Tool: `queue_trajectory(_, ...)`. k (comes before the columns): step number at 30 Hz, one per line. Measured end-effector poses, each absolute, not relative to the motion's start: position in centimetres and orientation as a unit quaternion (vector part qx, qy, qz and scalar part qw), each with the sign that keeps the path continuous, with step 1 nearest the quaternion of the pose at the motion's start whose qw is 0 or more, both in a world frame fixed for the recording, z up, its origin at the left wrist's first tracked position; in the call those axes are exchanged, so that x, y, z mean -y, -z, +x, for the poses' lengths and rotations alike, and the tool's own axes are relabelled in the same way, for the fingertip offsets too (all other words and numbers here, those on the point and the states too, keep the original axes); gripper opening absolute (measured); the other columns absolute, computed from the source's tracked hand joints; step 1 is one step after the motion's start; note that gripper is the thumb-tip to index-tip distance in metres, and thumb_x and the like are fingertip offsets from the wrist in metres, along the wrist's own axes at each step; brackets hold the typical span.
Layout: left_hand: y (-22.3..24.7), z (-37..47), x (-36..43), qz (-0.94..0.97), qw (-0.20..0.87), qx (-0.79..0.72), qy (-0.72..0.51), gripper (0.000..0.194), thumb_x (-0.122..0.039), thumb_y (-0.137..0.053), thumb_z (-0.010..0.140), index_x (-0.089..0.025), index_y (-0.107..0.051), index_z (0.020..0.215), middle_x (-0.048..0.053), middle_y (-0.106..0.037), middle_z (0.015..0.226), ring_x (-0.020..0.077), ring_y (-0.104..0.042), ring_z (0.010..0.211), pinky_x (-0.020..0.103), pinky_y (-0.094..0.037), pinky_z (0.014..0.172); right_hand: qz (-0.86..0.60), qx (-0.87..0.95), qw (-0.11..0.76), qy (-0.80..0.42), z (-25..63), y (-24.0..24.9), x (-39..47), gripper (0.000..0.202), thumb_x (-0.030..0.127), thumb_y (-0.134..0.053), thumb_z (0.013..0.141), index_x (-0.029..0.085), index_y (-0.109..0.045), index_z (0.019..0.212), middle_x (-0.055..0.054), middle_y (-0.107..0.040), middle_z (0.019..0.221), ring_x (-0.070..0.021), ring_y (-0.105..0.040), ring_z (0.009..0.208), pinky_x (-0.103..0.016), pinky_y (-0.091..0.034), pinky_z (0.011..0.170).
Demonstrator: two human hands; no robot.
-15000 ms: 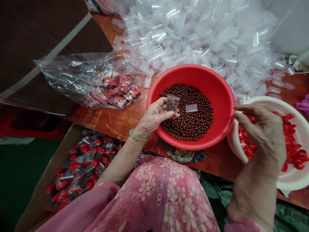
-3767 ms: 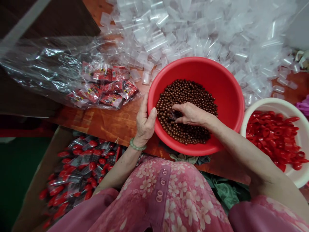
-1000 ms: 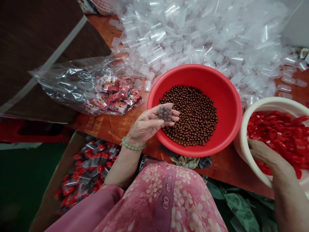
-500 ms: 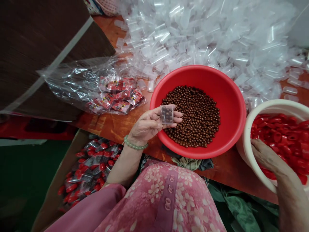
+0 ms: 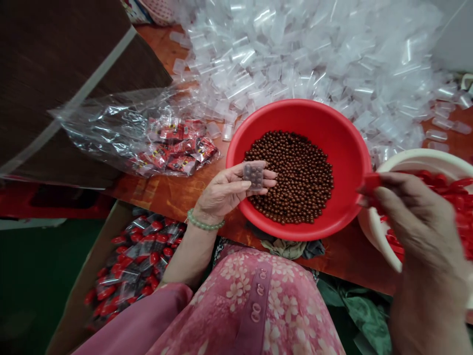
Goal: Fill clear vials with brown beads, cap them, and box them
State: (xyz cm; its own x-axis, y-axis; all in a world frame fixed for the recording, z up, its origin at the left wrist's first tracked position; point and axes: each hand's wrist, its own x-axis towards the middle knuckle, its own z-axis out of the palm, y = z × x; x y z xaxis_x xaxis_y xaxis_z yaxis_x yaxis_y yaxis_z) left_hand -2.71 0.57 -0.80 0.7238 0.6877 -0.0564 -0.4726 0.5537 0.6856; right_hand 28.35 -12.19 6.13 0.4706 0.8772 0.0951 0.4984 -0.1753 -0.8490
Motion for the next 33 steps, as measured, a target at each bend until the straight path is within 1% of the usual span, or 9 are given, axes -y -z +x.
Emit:
queue_trajectory(2, 0.8, -2.4, -0.2, 0.36, 0.843, -0.178, -0.358, 0.035, -0.026, -0.077, 0.088, -0.019, -0.071, 0.122, 0.009, -0.078, 0.117, 0.018, -0.077, 0.104, 0.027, -0.062, 0.091, -0.692, 0.468, 0.467, -0.289, 24.7, -6.6, 9.3, 0.022, 0.04, -0.08, 0.088, 0.026, -0.08, 0.105, -0.007, -0.076, 0.089, -0.0144, -0.07, 0.073, -0.031, -0.059, 0.07)
queue_trajectory(5, 0.8, -2.0, 0.6, 0.415, 0.804, -0.203, -0.375, 0.03, -0.034, -0.077, 0.091, -0.018, -0.071, 0.116, 0.006, -0.079, 0.101, 0.0135, -0.076, 0.091, 0.024, -0.062, 0.086, -0.587, 0.52, 0.462, -0.414, 21.3, -6.3, 5.9, 0.027, 0.046, -0.077, 0.09, 0.026, -0.077, 0.108, -0.002, -0.076, 0.088, -0.0118, -0.069, 0.071, -0.026, -0.059, 0.069)
queue_trajectory(9, 0.6, -1.9, 1.3, 0.471, 0.769, -0.229, -0.366, 0.033, -0.039, -0.073, 0.094, -0.017, -0.067, 0.118, 0.007, -0.078, 0.1, 0.0132, -0.075, 0.091, 0.023, -0.06, 0.086, -0.525, 0.534, 0.473, -0.463, 19.5, -5.1, 3.7, 0.025, 0.039, -0.086, 0.082, 0.025, -0.076, 0.1, 0.0, -0.077, 0.095, -0.0122, -0.071, 0.081, -0.024, -0.059, 0.075)
queue_trajectory(12, 0.6, -1.8, 1.3, 0.489, 0.757, -0.236, -0.365, 0.036, -0.041, -0.071, 0.095, -0.016, -0.065, 0.119, 0.007, -0.077, 0.101, 0.0131, -0.074, 0.092, 0.023, -0.059, 0.086, -0.51, 0.54, 0.487, -0.459, 18.7, -4.2, 3.3, 0.025, 0.034, -0.088, 0.079, 0.025, -0.076, 0.099, 0.0, -0.077, 0.098, -0.0143, -0.072, 0.091, -0.027, -0.06, 0.085)
queue_trajectory(16, 0.8, -1.7, 1.1, 0.505, 0.751, -0.242, -0.351, 0.042, -0.047, -0.07, 0.094, -0.015, -0.064, 0.122, 0.008, -0.075, 0.1, 0.0126, -0.071, 0.086, 0.023, -0.058, 0.082, -0.494, 0.572, 0.488, -0.435, 17.6, -3.6, 3.5, 0.021, 0.027, -0.081, 0.087, 0.027, -0.074, 0.106, 0.001, -0.075, 0.098, -0.0144, -0.072, 0.086, -0.028, -0.061, 0.079)
queue_trajectory(19, 1.0, -1.7, 0.9, 0.51, 0.749, -0.24, -0.348, 0.044, -0.05, -0.07, 0.094, -0.016, -0.064, 0.121, 0.005, -0.072, 0.094, 0.0116, -0.067, 0.082, 0.022, -0.056, 0.078, -0.494, 0.647, 0.485, -0.32, 17.2, -3.7, 3.8, 0.02, 0.018, -0.076, 0.09, 0.027, -0.074, 0.108, 0.0, -0.074, 0.098, -0.0151, -0.071, 0.088, -0.03, -0.059, 0.081)
queue_trajectory(23, 0.8, -1.7, 1.0, 0.518, 0.742, -0.232, -0.356, 0.035, -0.045, -0.069, 0.095, -0.017, -0.066, 0.115, 0.001, -0.065, 0.092, 0.0091, -0.06, 0.08, 0.02, -0.052, 0.077, -0.456, 0.736, 0.46, -0.197, 17.2, -4.0, 4.2, 0.027, 0.013, -0.076, 0.088, 0.026, -0.075, 0.112, -0.004, -0.074, 0.103, -0.0165, -0.07, 0.095, -0.031, -0.059, 0.086)
queue_trajectory(27, 0.5, -1.8, 1.1, 0.529, 0.736, -0.242, -0.346, 0.031, -0.043, -0.068, 0.095, -0.017, -0.066, 0.113, 0.001, -0.063, 0.092, 0.0106, -0.058, 0.082, 0.023, -0.051, 0.08, -0.447, 0.73, 0.472, -0.21, 17.2, -3.9, 4.8, 0.029, 0.012, -0.072, 0.091, 0.028, -0.075, 0.115, -0.004, -0.076, 0.106, -0.0165, -0.073, 0.097, -0.031, -0.061, 0.084)
queue_trajectory(33, 0.6, -1.8, 0.9, 0.556, 0.72, -0.246, -0.334, 0.035, -0.047, -0.065, 0.095, -0.017, -0.066, 0.113, 0.003, -0.064, 0.093, 0.0138, -0.059, 0.084, 0.026, -0.052, 0.081, -0.505, 0.668, 0.492, -0.237, 16.4, -3.8, 5.0, 0.011, 0.019, -0.074, 0.091, 0.027, -0.078, 0.097, -0.004, -0.079, 0.101, -0.0193, -0.074, 0.094, -0.036, -0.064, 0.085)
